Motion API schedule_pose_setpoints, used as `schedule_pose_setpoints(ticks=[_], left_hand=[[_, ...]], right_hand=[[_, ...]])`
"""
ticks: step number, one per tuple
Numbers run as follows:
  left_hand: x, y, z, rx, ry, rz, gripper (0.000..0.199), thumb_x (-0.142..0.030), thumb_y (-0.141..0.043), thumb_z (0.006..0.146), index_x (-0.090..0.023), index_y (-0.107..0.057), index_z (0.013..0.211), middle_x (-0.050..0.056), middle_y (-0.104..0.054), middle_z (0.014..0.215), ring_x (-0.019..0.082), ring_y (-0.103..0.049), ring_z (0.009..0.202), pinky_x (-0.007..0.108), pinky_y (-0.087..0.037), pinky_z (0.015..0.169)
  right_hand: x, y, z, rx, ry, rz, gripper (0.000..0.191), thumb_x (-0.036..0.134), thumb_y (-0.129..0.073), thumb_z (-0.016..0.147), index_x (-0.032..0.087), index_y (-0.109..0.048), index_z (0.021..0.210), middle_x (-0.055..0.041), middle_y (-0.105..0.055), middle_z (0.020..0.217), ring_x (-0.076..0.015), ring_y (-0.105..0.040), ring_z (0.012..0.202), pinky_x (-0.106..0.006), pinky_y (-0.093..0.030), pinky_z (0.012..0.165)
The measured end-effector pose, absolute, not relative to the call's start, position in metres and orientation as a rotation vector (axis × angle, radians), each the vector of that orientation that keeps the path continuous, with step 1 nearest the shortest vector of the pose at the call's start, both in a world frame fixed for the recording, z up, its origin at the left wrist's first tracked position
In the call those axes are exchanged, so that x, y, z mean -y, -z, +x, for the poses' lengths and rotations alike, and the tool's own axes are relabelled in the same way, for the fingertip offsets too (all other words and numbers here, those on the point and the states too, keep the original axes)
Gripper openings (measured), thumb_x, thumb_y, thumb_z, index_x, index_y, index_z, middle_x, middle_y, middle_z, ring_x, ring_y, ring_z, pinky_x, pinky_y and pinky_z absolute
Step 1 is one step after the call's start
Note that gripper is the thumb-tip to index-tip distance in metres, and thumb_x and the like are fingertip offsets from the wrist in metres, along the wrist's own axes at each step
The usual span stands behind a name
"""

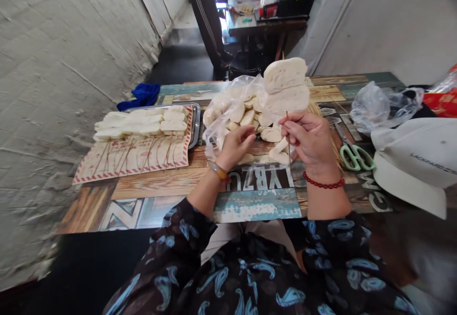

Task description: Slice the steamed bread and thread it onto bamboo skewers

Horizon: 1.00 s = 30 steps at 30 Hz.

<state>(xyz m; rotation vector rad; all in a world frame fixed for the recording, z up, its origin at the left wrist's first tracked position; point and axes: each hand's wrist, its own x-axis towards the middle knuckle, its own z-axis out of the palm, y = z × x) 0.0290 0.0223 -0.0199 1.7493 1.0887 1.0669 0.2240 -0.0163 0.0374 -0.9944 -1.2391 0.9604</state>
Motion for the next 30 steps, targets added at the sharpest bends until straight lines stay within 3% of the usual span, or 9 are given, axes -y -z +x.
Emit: schedule_pose_setpoints(ticks=[3, 7, 15, 19, 23, 27, 30], left_hand=[[-0.029, 0.025, 0.043, -1.213, -0.938, 2.103, 0.034, -0.018, -0.063, 0.086, -0.013, -0.069, 0.120, 0.014, -0.072, 0.116, 0.025, -0.065, 0.107, 0.038, -0.049, 0.097], [-0.029, 0.019, 0.063, -1.320, -0.745, 2.459, 0.038, -0.020, -0.058, 0.090, -0.012, -0.066, 0.126, 0.015, -0.069, 0.117, 0.028, -0.060, 0.110, 0.042, -0.043, 0.101], [-0.025, 0.024, 0.078, -1.390, -0.795, 2.561, 0.028, -0.026, -0.060, 0.091, -0.014, -0.072, 0.114, 0.015, -0.067, 0.109, 0.031, -0.057, 0.103, 0.043, -0.043, 0.093], [-0.028, 0.026, 0.069, -1.257, -0.901, 2.336, 0.020, -0.023, -0.065, 0.085, -0.011, -0.072, 0.101, 0.011, -0.068, 0.092, 0.024, -0.058, 0.087, 0.037, -0.045, 0.083], [-0.031, 0.013, 0.047, -1.115, -1.056, 1.793, 0.024, -0.035, -0.072, 0.083, -0.011, -0.070, 0.086, 0.003, -0.063, 0.074, 0.014, -0.053, 0.068, 0.028, -0.043, 0.067], [-0.029, -0.004, 0.018, -0.839, -1.162, 1.165, 0.033, -0.038, -0.083, 0.073, -0.013, -0.070, 0.089, 0.002, -0.069, 0.081, 0.011, -0.061, 0.071, 0.023, -0.050, 0.069], [-0.024, -0.008, 0.004, -0.741, -1.148, 0.904, 0.039, -0.032, -0.088, 0.068, -0.015, -0.070, 0.098, 0.004, -0.074, 0.092, 0.016, -0.069, 0.080, 0.028, -0.057, 0.075]], right_hand=[[0.015, -0.035, 0.223, 1.265, -1.001, -0.966, 0.019, 0.038, -0.074, 0.080, 0.020, -0.076, 0.085, 0.0027, -0.063, 0.061, -0.0064, -0.045, 0.045, -0.019, -0.035, 0.041], [0.013, -0.029, 0.221, 1.297, -1.064, -0.920, 0.019, 0.037, -0.074, 0.081, 0.019, -0.076, 0.085, 0.0022, -0.065, 0.062, -0.0066, -0.045, 0.045, -0.020, -0.038, 0.042], [0.012, -0.026, 0.215, 1.299, -1.119, -0.853, 0.015, 0.032, -0.075, 0.079, 0.018, -0.077, 0.084, 0.0018, -0.067, 0.063, -0.0061, -0.046, 0.045, -0.019, -0.039, 0.042], [0.011, -0.028, 0.215, 1.295, -1.140, -0.849, 0.017, 0.033, -0.076, 0.077, 0.017, -0.076, 0.082, 0.0019, -0.067, 0.062, -0.0059, -0.046, 0.045, -0.019, -0.040, 0.042], [0.012, -0.031, 0.216, 1.321, -1.141, -0.855, 0.017, 0.033, -0.074, 0.079, 0.017, -0.077, 0.082, 0.0017, -0.067, 0.062, -0.0054, -0.044, 0.045, -0.018, -0.037, 0.041], [0.014, -0.030, 0.215, 1.308, -1.165, -0.874, 0.015, 0.031, -0.074, 0.079, 0.017, -0.078, 0.084, 0.0013, -0.066, 0.061, -0.0058, -0.043, 0.045, -0.019, -0.034, 0.041], [0.015, -0.026, 0.216, 1.293, -1.186, -0.897, 0.014, 0.031, -0.076, 0.079, 0.018, -0.078, 0.085, 0.0001, -0.067, 0.063, -0.0062, -0.043, 0.046, -0.019, -0.032, 0.041]])
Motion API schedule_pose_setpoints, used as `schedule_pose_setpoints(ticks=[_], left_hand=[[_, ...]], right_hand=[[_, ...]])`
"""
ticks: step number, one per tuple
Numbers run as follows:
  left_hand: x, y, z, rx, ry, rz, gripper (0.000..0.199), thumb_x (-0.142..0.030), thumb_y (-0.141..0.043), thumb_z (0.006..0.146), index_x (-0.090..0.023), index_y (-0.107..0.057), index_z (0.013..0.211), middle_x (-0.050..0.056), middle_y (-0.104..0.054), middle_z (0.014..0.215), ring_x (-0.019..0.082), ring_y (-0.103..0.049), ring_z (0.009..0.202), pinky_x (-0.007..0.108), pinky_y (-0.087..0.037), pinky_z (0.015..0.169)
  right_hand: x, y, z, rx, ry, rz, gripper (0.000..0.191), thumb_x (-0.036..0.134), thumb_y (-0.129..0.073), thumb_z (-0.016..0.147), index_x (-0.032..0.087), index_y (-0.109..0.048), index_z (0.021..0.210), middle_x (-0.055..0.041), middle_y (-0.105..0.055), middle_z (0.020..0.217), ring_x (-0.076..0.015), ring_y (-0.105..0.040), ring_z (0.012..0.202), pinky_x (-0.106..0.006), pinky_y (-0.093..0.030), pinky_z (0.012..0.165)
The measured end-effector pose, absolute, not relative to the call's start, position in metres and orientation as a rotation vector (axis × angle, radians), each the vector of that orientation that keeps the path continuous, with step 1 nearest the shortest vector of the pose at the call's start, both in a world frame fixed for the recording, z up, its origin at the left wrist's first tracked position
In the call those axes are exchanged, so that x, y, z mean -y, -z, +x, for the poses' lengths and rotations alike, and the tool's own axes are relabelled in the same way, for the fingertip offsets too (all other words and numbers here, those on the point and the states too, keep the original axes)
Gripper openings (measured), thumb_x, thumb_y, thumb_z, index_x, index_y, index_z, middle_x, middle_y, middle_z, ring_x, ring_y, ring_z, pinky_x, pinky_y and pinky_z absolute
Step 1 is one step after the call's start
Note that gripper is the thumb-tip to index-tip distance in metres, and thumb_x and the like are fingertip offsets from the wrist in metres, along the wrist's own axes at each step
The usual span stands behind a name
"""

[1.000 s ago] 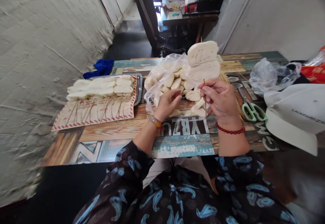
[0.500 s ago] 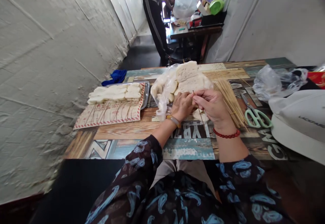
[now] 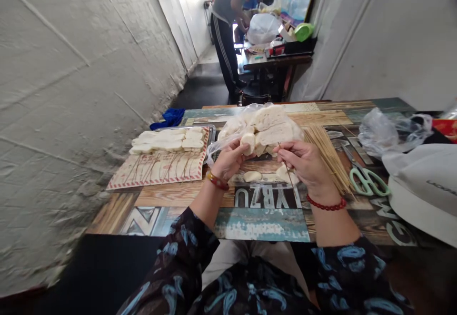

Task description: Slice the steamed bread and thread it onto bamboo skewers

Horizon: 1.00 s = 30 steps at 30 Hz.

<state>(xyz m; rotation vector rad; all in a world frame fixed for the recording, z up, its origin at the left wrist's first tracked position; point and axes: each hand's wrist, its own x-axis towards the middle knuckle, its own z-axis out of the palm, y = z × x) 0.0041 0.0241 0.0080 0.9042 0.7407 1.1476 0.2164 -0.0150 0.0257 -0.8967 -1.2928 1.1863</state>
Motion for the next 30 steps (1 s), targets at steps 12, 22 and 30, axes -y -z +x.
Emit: schedule_pose_setpoints(ticks=[12, 22, 30], left_hand=[[-0.021, -0.019, -0.021, -0.618, -1.303, 0.700, 0.037, -0.029, -0.089, 0.069, -0.014, -0.071, 0.098, 0.005, -0.074, 0.086, 0.012, -0.068, 0.069, 0.016, -0.049, 0.051], [-0.018, -0.026, -0.032, -0.661, -1.425, 0.773, 0.048, -0.042, -0.088, 0.070, -0.013, -0.068, 0.103, 0.008, -0.077, 0.087, 0.009, -0.066, 0.064, 0.015, -0.043, 0.053], [-0.015, -0.028, -0.030, -0.658, -1.418, 0.748, 0.049, -0.042, -0.091, 0.066, -0.013, -0.070, 0.098, 0.006, -0.075, 0.087, 0.015, -0.071, 0.077, 0.027, -0.057, 0.076]], right_hand=[[0.019, -0.031, 0.217, 1.639, -1.215, -1.058, 0.015, 0.031, -0.074, 0.080, 0.017, -0.079, 0.083, -0.0054, -0.074, 0.073, -0.0123, -0.059, 0.054, -0.022, -0.043, 0.047], [0.017, -0.021, 0.211, 1.869, -1.257, -1.097, 0.022, 0.036, -0.073, 0.082, 0.015, -0.078, 0.082, -0.0071, -0.075, 0.071, -0.0149, -0.063, 0.058, -0.023, -0.047, 0.051], [0.017, -0.018, 0.208, 1.943, -1.198, -1.084, 0.025, 0.039, -0.072, 0.084, 0.016, -0.079, 0.086, -0.0086, -0.077, 0.074, -0.0161, -0.066, 0.059, -0.025, -0.050, 0.052]])
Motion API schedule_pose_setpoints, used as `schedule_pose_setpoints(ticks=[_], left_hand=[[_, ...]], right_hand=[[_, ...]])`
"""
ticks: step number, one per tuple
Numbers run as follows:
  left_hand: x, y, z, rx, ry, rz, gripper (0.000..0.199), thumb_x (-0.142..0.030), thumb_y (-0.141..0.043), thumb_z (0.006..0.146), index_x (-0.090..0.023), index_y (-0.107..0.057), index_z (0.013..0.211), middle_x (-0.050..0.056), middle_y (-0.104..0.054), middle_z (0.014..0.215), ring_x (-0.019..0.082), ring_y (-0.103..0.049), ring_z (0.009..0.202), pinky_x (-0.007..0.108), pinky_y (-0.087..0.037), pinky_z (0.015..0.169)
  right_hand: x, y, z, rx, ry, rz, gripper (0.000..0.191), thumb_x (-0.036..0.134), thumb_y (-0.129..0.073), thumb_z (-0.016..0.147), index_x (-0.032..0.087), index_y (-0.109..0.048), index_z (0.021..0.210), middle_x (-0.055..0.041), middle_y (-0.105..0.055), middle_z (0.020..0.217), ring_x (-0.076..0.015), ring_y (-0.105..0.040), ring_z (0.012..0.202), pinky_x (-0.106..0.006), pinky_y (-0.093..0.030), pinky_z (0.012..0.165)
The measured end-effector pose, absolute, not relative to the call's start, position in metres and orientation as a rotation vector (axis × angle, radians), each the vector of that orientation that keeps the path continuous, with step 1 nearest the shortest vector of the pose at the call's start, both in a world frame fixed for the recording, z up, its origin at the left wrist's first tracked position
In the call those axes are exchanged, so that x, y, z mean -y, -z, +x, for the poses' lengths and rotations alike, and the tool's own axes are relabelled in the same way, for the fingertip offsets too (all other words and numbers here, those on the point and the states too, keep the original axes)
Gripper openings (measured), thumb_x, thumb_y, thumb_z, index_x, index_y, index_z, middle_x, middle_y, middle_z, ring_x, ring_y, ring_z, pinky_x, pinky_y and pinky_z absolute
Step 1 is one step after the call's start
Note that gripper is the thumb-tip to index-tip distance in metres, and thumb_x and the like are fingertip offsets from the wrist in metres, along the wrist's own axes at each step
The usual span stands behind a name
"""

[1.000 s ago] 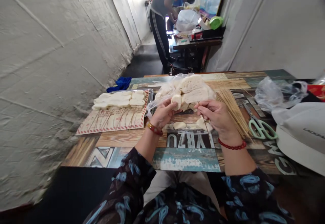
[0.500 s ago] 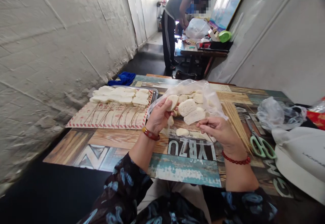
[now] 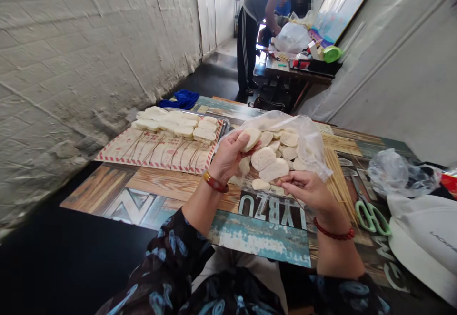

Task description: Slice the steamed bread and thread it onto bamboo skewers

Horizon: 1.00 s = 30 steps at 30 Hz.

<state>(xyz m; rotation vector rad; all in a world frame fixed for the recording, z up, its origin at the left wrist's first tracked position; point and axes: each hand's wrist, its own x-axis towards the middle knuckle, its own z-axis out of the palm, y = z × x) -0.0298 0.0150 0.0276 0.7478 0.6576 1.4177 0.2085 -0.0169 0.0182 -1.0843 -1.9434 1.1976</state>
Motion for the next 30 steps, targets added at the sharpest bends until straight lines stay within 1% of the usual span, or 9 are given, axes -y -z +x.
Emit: schedule_pose_setpoints(ticks=[3, 7, 11, 15, 18, 22, 25, 28, 30], left_hand=[[-0.016, -0.026, -0.030, -0.662, -1.418, 0.755, 0.049, -0.042, -0.091, 0.065, -0.013, -0.070, 0.098, 0.006, -0.075, 0.086, 0.015, -0.070, 0.076, 0.026, -0.057, 0.074], [-0.020, -0.022, -0.031, -0.699, -1.408, 0.771, 0.050, -0.043, -0.090, 0.066, -0.012, -0.068, 0.100, 0.007, -0.075, 0.085, 0.014, -0.070, 0.071, 0.025, -0.056, 0.067], [-0.021, -0.019, -0.029, -0.718, -1.402, 0.803, 0.048, -0.042, -0.090, 0.068, -0.014, -0.068, 0.100, 0.008, -0.076, 0.088, 0.013, -0.069, 0.068, 0.024, -0.054, 0.063], [-0.020, -0.018, -0.024, -0.763, -1.378, 0.862, 0.048, -0.038, -0.089, 0.069, -0.016, -0.070, 0.107, 0.008, -0.076, 0.097, 0.013, -0.069, 0.073, 0.021, -0.048, 0.057], [-0.021, -0.017, -0.021, -0.787, -1.326, 0.925, 0.049, -0.034, -0.087, 0.070, -0.017, -0.072, 0.113, 0.008, -0.074, 0.100, 0.013, -0.068, 0.074, 0.020, -0.043, 0.055], [-0.022, -0.015, -0.019, -0.849, -1.301, 1.061, 0.045, -0.033, -0.083, 0.073, -0.016, -0.072, 0.113, 0.006, -0.072, 0.093, 0.012, -0.064, 0.070, 0.022, -0.041, 0.056], [-0.021, -0.015, -0.019, -0.951, -1.243, 1.255, 0.032, -0.031, -0.079, 0.077, -0.014, -0.072, 0.103, 0.004, -0.069, 0.086, 0.012, -0.060, 0.068, 0.023, -0.043, 0.060], [-0.018, -0.015, -0.016, -0.984, -1.016, 1.511, 0.021, -0.027, -0.077, 0.077, -0.014, -0.073, 0.093, 0.002, -0.067, 0.077, 0.012, -0.055, 0.066, 0.022, -0.042, 0.060], [-0.015, -0.011, -0.011, -0.949, -0.820, 1.660, 0.021, -0.026, -0.076, 0.076, -0.015, -0.075, 0.093, 0.001, -0.066, 0.073, 0.012, -0.053, 0.063, 0.022, -0.040, 0.058]], right_hand=[[0.018, -0.024, 0.207, 1.912, -1.176, -1.105, 0.024, 0.040, -0.073, 0.083, 0.016, -0.079, 0.084, -0.0077, -0.075, 0.072, -0.0152, -0.063, 0.057, -0.024, -0.049, 0.050], [0.021, -0.025, 0.215, 1.736, -1.169, -1.159, 0.018, 0.033, -0.073, 0.081, 0.016, -0.079, 0.084, -0.0029, -0.068, 0.062, -0.0109, -0.053, 0.048, -0.021, -0.040, 0.042], [0.022, -0.020, 0.230, 1.496, -1.165, -1.165, 0.015, 0.030, -0.074, 0.081, 0.018, -0.079, 0.087, 0.0003, -0.064, 0.060, -0.0083, -0.046, 0.044, -0.020, -0.033, 0.038], [0.021, -0.019, 0.236, 1.437, -1.179, -1.156, 0.015, 0.031, -0.074, 0.081, 0.018, -0.079, 0.088, 0.0003, -0.064, 0.061, -0.0080, -0.044, 0.044, -0.020, -0.030, 0.037], [0.020, -0.021, 0.234, 1.443, -1.165, -1.155, 0.015, 0.030, -0.075, 0.080, 0.018, -0.079, 0.087, -0.0004, -0.065, 0.063, -0.0083, -0.045, 0.045, -0.021, -0.030, 0.038], [0.018, -0.024, 0.232, 1.417, -1.112, -1.147, 0.014, 0.029, -0.073, 0.079, 0.018, -0.078, 0.086, -0.0002, -0.064, 0.062, -0.0088, -0.044, 0.045, -0.021, -0.029, 0.038], [0.016, -0.026, 0.233, 1.353, -1.056, -1.104, 0.011, 0.027, -0.071, 0.079, 0.020, -0.078, 0.084, 0.0013, -0.060, 0.058, -0.0082, -0.041, 0.044, -0.022, -0.028, 0.039], [0.014, -0.027, 0.237, 1.299, -1.020, -1.058, 0.011, 0.027, -0.068, 0.080, 0.020, -0.076, 0.082, 0.0024, -0.056, 0.055, -0.0082, -0.039, 0.044, -0.022, -0.027, 0.041], [0.014, -0.027, 0.239, 1.284, -1.006, -1.051, 0.012, 0.029, -0.066, 0.080, 0.020, -0.074, 0.082, 0.0030, -0.054, 0.055, -0.0083, -0.038, 0.043, -0.023, -0.026, 0.041]])
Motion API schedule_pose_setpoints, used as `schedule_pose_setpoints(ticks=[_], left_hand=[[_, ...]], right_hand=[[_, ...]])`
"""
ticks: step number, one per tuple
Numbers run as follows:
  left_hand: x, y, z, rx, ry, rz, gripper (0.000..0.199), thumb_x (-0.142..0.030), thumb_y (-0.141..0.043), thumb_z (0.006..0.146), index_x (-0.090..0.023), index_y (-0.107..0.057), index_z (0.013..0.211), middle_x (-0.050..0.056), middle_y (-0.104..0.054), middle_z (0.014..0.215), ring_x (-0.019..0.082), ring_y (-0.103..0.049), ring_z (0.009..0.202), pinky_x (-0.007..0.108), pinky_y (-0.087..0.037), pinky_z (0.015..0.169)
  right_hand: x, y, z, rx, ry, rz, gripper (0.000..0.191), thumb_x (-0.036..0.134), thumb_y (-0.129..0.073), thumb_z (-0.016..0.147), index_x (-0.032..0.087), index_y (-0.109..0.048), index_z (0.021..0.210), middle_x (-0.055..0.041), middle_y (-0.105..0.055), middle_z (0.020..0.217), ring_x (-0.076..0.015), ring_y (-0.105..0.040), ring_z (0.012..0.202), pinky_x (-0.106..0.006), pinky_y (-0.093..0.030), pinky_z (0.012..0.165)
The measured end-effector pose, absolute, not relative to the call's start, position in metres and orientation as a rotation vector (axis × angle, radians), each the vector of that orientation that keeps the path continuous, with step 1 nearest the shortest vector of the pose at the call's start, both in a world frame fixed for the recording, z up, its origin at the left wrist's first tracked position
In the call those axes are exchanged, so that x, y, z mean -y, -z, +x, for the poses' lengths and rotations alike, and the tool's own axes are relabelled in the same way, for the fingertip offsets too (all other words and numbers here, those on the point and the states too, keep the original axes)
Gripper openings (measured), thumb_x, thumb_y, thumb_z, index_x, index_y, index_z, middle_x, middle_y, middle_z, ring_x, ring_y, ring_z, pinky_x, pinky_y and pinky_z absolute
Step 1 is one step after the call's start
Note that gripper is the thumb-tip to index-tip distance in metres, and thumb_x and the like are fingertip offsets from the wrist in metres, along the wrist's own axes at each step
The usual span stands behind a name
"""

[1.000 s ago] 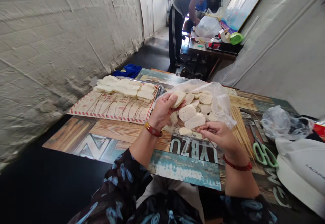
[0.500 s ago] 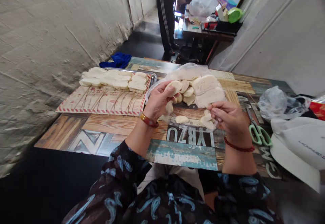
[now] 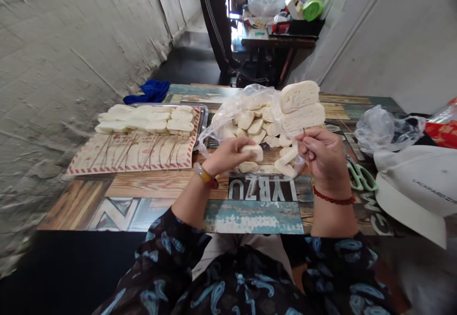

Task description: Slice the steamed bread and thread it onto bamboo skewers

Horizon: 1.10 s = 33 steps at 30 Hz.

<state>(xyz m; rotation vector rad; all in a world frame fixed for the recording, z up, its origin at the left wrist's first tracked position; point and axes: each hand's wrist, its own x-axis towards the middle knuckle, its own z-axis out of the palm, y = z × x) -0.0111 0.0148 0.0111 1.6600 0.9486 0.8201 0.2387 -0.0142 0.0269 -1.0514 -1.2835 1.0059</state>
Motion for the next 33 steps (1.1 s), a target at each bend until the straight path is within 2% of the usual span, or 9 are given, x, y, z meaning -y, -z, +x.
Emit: schedule_pose_setpoints(ticks=[4, 10, 16, 22, 27, 33], left_hand=[[-0.009, -0.002, 0.001, -0.873, -0.663, 1.824, 0.022, -0.026, -0.073, 0.077, -0.017, -0.078, 0.097, 0.001, -0.069, 0.074, 0.013, -0.056, 0.063, 0.022, -0.042, 0.059], [-0.014, -0.001, -0.002, -0.983, -0.749, 1.859, 0.020, -0.025, -0.068, 0.079, -0.018, -0.077, 0.095, 0.003, -0.071, 0.077, 0.015, -0.058, 0.066, 0.023, -0.042, 0.061], [-0.017, 0.002, -0.001, -1.137, -0.825, 1.868, 0.017, -0.017, -0.071, 0.073, -0.018, -0.075, 0.089, 0.003, -0.070, 0.078, 0.016, -0.058, 0.070, 0.026, -0.042, 0.067], [-0.010, 0.007, 0.013, -1.074, -0.727, 1.908, 0.017, -0.018, -0.068, 0.079, -0.019, -0.076, 0.094, 0.004, -0.073, 0.084, 0.018, -0.062, 0.074, 0.028, -0.045, 0.073], [-0.013, 0.010, 0.014, -1.149, -0.890, 1.853, 0.017, -0.020, -0.073, 0.076, -0.021, -0.077, 0.092, 0.007, -0.075, 0.095, 0.023, -0.065, 0.087, 0.033, -0.047, 0.085], [-0.021, 0.010, 0.004, -1.254, -1.090, 1.814, 0.013, -0.020, -0.070, 0.078, -0.020, -0.077, 0.090, 0.006, -0.070, 0.086, 0.020, -0.059, 0.079, 0.031, -0.045, 0.080]], right_hand=[[0.016, -0.029, 0.239, 1.289, -1.012, -1.052, 0.013, 0.031, -0.066, 0.079, 0.020, -0.073, 0.082, 0.0040, -0.050, 0.054, -0.0083, -0.037, 0.043, -0.023, -0.025, 0.041], [0.019, -0.036, 0.234, 1.272, -1.033, -1.028, 0.012, 0.029, -0.067, 0.079, 0.020, -0.074, 0.081, 0.0034, -0.053, 0.055, -0.0080, -0.038, 0.044, -0.022, -0.026, 0.041], [0.020, -0.039, 0.233, 1.288, -0.989, -1.064, 0.015, 0.034, -0.068, 0.081, 0.021, -0.074, 0.083, 0.0033, -0.053, 0.056, -0.0077, -0.039, 0.043, -0.023, -0.028, 0.040], [0.019, -0.038, 0.230, 1.253, -1.062, -1.018, 0.012, 0.031, -0.071, 0.079, 0.020, -0.076, 0.081, 0.0029, -0.056, 0.056, -0.0070, -0.039, 0.043, -0.022, -0.028, 0.039], [0.020, -0.039, 0.229, 1.248, -1.106, -0.978, 0.011, 0.029, -0.071, 0.080, 0.020, -0.076, 0.082, 0.0032, -0.057, 0.056, -0.0069, -0.040, 0.044, -0.021, -0.028, 0.039], [0.021, -0.040, 0.226, 1.262, -1.135, -0.979, 0.011, 0.029, -0.070, 0.080, 0.019, -0.076, 0.082, 0.0033, -0.057, 0.055, -0.0070, -0.041, 0.044, -0.021, -0.028, 0.038]])
